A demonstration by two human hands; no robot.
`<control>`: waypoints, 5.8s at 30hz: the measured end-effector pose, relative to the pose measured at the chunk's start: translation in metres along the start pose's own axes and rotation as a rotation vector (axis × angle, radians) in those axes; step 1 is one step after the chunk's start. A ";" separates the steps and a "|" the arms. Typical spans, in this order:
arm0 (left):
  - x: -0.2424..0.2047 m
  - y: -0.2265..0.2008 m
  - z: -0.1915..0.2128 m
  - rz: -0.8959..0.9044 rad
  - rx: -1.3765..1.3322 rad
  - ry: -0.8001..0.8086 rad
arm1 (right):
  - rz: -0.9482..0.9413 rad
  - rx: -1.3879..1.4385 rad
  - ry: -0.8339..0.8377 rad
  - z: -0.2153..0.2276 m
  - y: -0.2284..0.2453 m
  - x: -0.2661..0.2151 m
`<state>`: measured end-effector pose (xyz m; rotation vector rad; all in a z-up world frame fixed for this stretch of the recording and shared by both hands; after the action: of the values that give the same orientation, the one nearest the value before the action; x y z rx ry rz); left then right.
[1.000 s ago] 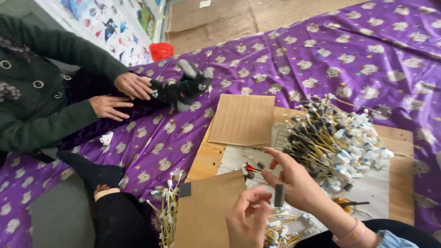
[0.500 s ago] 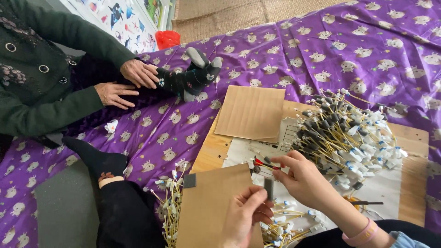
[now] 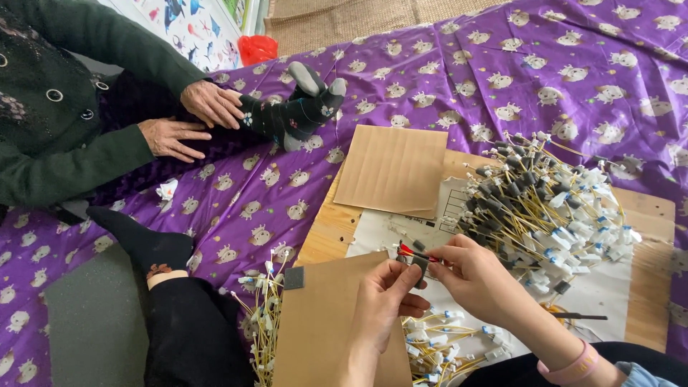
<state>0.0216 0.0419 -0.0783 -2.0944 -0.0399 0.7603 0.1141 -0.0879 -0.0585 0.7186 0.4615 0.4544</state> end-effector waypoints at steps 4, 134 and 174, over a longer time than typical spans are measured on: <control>0.004 0.005 0.003 -0.013 -0.020 0.005 | 0.014 0.025 -0.005 0.000 -0.001 0.000; -0.080 -0.045 -0.023 -0.892 0.974 0.099 | -0.020 0.899 0.401 -0.005 -0.017 -0.028; -0.050 -0.022 -0.011 -0.623 1.044 -0.071 | 0.373 0.097 0.168 0.033 0.015 -0.031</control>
<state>-0.0074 0.0323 -0.0320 -0.9653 -0.2611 0.3312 0.1034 -0.1116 -0.0179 0.8681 0.5110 0.8524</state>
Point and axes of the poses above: each hand's wrist, its own x-axis towards the middle knuckle, its own z-axis out of the back of the hand, y = z × x, the point moved 1 cm from there along x, towards the middle knuckle, and after that the axes turned 6 degrees about -x, right-handed, at the moved point
